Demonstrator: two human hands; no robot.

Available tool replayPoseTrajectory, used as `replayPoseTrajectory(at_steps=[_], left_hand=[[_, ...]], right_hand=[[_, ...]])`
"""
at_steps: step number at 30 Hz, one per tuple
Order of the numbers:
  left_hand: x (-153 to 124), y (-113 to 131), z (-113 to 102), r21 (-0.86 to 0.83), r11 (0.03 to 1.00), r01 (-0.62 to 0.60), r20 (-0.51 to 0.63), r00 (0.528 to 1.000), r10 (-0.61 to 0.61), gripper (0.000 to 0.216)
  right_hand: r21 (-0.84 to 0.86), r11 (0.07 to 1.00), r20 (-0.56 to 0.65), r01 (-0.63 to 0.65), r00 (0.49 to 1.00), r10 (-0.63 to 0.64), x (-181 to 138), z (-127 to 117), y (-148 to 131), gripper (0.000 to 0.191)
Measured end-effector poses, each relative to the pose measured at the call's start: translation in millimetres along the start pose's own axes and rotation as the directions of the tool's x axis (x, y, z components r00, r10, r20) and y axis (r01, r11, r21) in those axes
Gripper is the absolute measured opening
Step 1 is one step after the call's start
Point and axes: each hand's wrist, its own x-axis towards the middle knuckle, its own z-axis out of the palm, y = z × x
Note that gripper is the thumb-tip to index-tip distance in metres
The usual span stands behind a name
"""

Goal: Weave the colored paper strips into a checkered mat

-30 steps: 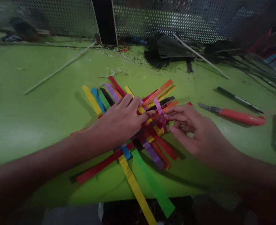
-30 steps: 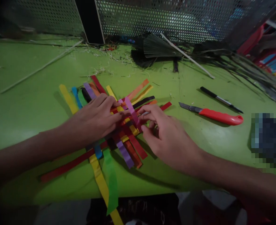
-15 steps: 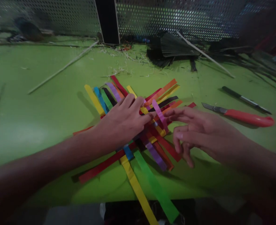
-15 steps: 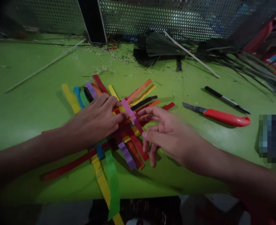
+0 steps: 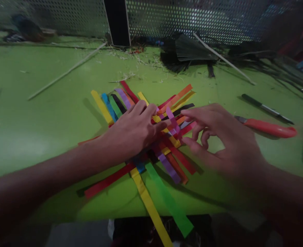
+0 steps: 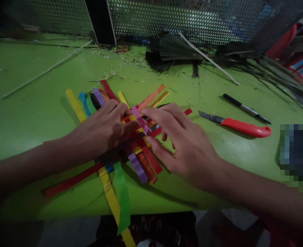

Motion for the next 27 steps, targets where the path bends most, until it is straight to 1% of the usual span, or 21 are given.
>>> replayPoseTrajectory(at_steps=[2,3,4,6,9,12,14,17,19,23,27], left_hand=[[-0.3,-0.3,0.3,-0.005,1.0,0.001,-0.02,1.0,-0.001,0.023],[-0.4,-0.2,0.4,-0.001,1.0,0.006,-0.031,0.999,-0.006,0.024],[-0.6,0.1,0.6,0.003,1.0,0.015,-0.042,0.999,-0.015,0.026],[-0.9,0.8,1.0,0.003,1.0,0.022,-0.063,0.998,-0.021,0.028],[-1.5,1.5,0.9,-0.003,1.0,0.006,-0.067,0.998,-0.006,0.029],[-2.1,1.4,-1.1,0.009,1.0,0.008,-0.053,0.999,-0.007,0.034],[-2.3,1.0,-2.5,0.023,1.0,0.002,-0.032,0.999,-0.001,0.037],[-2.4,0.5,-2.7,0.031,0.999,-0.008,-0.01,1.0,0.008,0.04],[-2.2,0.4,-1.7,0.027,1.0,-0.002,-0.015,1.0,0.002,0.041],[-1.3,0.8,-2.0,0.035,0.999,0.001,0.003,1.0,-0.001,0.041],[-1.1,1.6,-7.0,0.052,0.999,0.005,0.026,1.0,-0.006,0.038]], right_hand=[[-0.139,0.984,0.033,0.115,0.993,-0.112,7.2,1.9,1.6,0.038],[-0.197,0.969,0.053,0.151,0.988,-0.143,10.2,3.6,2.4,0.035],[-0.237,0.956,0.065,0.173,0.985,-0.162,12.6,5.6,3.3,0.032],[-0.264,0.948,0.062,0.178,0.984,-0.168,14.9,9.3,4.8,0.028],[-0.216,0.965,0.035,0.145,0.989,-0.141,13.6,10.8,6.2,0.028],[-0.142,0.987,0.02,0.08,0.997,-0.078,9.5,6.6,5.5,0.031],[-0.095,0.994,0.025,0.062,0.998,-0.06,4.8,2.9,4.5,0.028],[-0.04,0.995,0.035,0.092,0.995,-0.091,-7.1,-0.9,3.8,0.021],[-0.03,0.992,0.06,0.12,0.991,-0.118,-17.2,-1.9,4.2,0.02],[-0.045,0.984,0.079,0.17,0.983,-0.166,-32.1,-2.7,5.2,0.022],[-0.078,0.984,0.09,0.162,0.984,-0.155,-34.3,-1.7,5.8,0.031]])
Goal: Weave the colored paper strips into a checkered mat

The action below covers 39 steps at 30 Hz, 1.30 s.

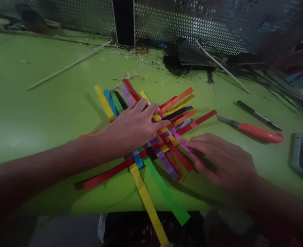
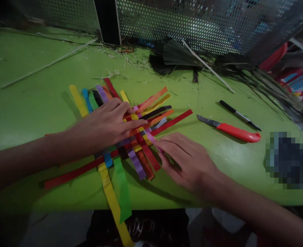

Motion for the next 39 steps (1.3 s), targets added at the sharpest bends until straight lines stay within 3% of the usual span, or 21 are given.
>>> replayPoseTrajectory(at_steps=[5,9,15,21,27,39], left_hand=[[-0.9,-0.5,-1.0,0.033,0.999,-0.018,-0.016,1.0,0.019,0.037],[-1.5,-1.7,4.9,0.04,0.999,-0.02,-0.038,0.999,0.022,0.038],[-2.1,-3.2,7.7,0.046,0.999,-0.025,-0.016,1.0,0.026,0.042],[-2.0,-3.4,7.4,0.033,0.999,-0.017,-0.027,0.999,0.018,0.042],[-2.3,-4.1,9.7,-0.04,0.999,-0.009,-0.059,0.998,0.007,0.043],[-2.5,-4.6,5.5,-0.016,1.0,-0.026,-0.005,1.0,0.026,0.046]], right_hand=[[-0.099,0.992,-0.014,0.076,0.997,-0.078,-0.6,1.9,2.3,0.035],[-0.176,0.984,-0.023,0.03,0.999,-0.034,-1.2,-0.7,-0.3,0.036],[-0.25,0.967,-0.09,0.045,0.994,-0.069,2.6,0.5,-4.4,0.022],[-0.319,0.946,-0.082,0.05,0.993,-0.08,7.8,1.4,-6.3,0.018],[-0.339,0.939,-0.074,0.054,0.994,-0.084,16.7,-0.1,-8.5,0.014],[-0.396,0.918,-0.05,0.02,0.998,-0.043,28.7,2.1,-11.7,0.022]])
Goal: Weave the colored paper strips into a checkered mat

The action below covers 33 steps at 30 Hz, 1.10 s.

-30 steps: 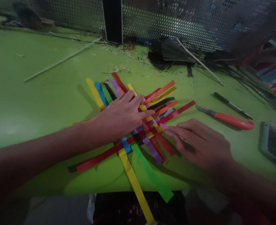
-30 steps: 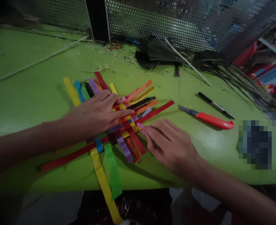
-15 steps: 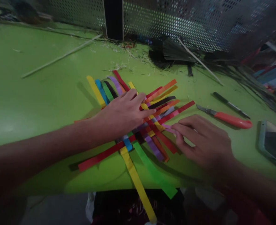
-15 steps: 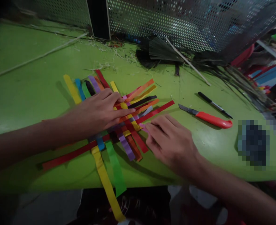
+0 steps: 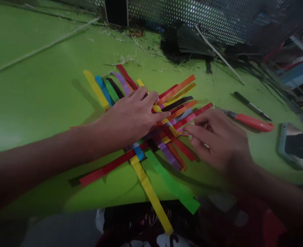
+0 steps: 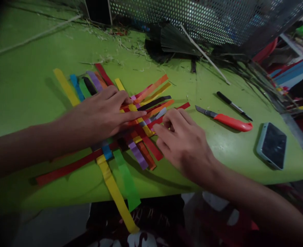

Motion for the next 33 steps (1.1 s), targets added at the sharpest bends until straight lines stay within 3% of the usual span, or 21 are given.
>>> replayPoseTrajectory(at_steps=[8,15,22,28,33], left_hand=[[0.7,1.3,0.9,-0.091,0.995,0.033,-0.007,0.999,-0.034,0.046],[1.8,-0.3,3.7,-0.117,0.993,-0.007,-0.037,0.999,0.003,0.041],[-0.3,0.6,-1.2,-0.099,0.995,-0.031,-0.017,0.999,0.029,0.041],[0.9,1.4,-7.0,-0.13,0.991,-0.023,-0.01,1.0,0.022,0.043],[3.5,-0.5,-4.9,-0.196,0.979,-0.047,-0.044,0.998,0.039,0.037]], right_hand=[[0.038,0.999,-0.017,-0.016,1.0,0.016,-10.1,1.4,-6.7,0.021],[0.118,0.992,0.001,-0.051,0.999,0.052,-12.0,4.1,-9.4,0.024],[0.288,0.941,0.04,-0.178,0.984,0.174,-6.2,3.2,-13.1,0.021],[0.297,0.908,0.04,-0.295,0.954,0.297,-5.5,4.5,-21.4,0.013],[0.316,0.895,0.008,-0.314,0.944,0.329,-7.4,9.4,-22.5,0.016]])
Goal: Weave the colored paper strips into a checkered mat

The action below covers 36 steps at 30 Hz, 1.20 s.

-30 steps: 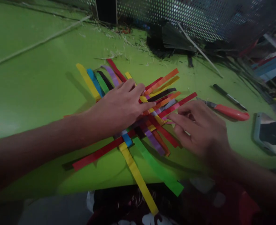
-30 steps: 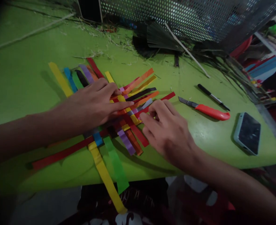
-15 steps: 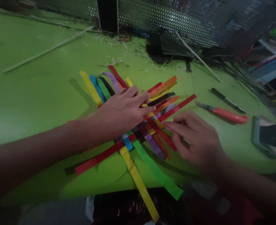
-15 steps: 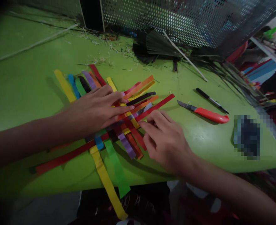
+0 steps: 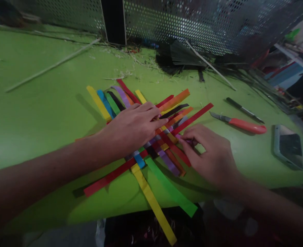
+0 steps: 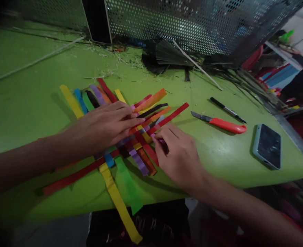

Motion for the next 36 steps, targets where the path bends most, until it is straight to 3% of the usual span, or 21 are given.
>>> replayPoseTrajectory(at_steps=[7,12,20,29,33,36], left_hand=[[-1.6,-2.4,4.4,-0.022,0.999,-0.025,-0.08,0.997,0.023,0.034],[-0.8,-2.0,6.2,-0.03,1.0,0.001,-0.036,0.999,-0.002,0.034],[-0.3,-0.1,3.1,0.025,1.0,-0.006,0.001,1.0,0.005,0.032],[0.1,-0.1,4.8,0.043,0.999,-0.012,-0.021,1.0,0.013,0.034],[-0.4,0.1,4.0,0.05,0.999,-0.008,0.004,1.0,0.008,0.035],[-0.5,0.1,4.6,0.061,0.998,-0.01,-0.006,1.0,0.01,0.035]], right_hand=[[-0.077,0.996,-0.044,0.035,0.998,-0.039,-0.8,6.8,-2.9,0.021],[-0.135,0.991,-0.079,0.018,0.996,-0.029,-1.6,10.0,-6.5,0.021],[0.085,0.992,-0.033,-0.095,0.995,0.098,-1.3,3.4,-2.8,0.015],[0.057,0.994,-0.119,-0.094,0.988,0.1,-3.1,7.9,-5.1,0.018],[0.098,0.978,-0.138,-0.184,0.971,0.196,-3.3,9.5,-5.1,0.008],[0.101,0.979,-0.142,-0.177,0.971,0.19,-5.6,8.0,-4.4,0.009]])
